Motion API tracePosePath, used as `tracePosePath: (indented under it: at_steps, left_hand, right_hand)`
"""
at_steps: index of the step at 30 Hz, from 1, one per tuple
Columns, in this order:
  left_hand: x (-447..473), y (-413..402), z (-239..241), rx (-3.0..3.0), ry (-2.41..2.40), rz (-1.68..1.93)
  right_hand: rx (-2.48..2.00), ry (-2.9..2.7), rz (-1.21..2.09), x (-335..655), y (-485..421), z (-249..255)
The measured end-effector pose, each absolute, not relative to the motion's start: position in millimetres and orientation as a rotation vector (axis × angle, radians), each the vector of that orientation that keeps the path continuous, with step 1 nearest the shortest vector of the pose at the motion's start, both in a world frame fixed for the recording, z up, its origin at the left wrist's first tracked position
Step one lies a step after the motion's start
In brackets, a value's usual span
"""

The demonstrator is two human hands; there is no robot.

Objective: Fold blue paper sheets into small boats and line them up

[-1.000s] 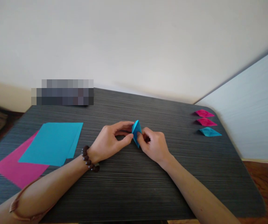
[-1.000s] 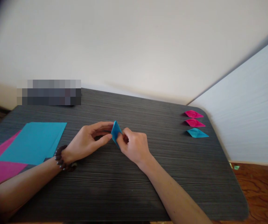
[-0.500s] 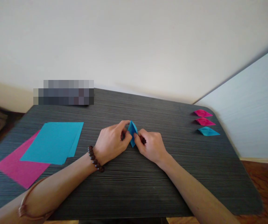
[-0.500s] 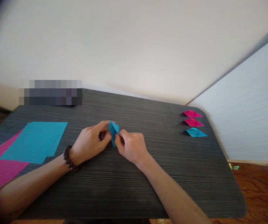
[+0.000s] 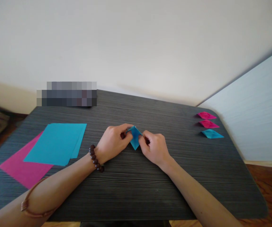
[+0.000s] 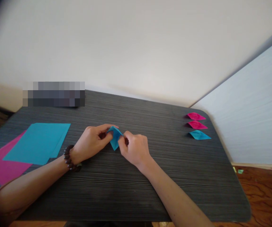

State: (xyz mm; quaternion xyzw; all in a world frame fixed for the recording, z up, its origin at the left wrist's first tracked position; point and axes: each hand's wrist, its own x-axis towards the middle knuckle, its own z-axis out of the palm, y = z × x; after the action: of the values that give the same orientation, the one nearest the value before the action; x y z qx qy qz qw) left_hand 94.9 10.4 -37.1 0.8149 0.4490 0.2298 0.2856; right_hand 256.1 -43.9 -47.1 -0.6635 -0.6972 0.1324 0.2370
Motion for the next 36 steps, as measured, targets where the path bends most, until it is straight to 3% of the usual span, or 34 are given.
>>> tracePosePath:
  at_steps: [15, 27, 36]
  left_hand:
    - [97, 6, -34, 2.246, 1.269, 0.554]
    - [93, 11, -33, 2.071, 1.137, 0.587]
    - [94, 9, -33, 2.087, 1.163, 0.596]
  right_hand:
    - [-1.744, -1.875, 0.446, 259, -41, -50]
    - [-1.372, -1.604, 0.813, 266, -43, -50]
    - [-1.45, -1.641, 0.757, 266, -43, -49]
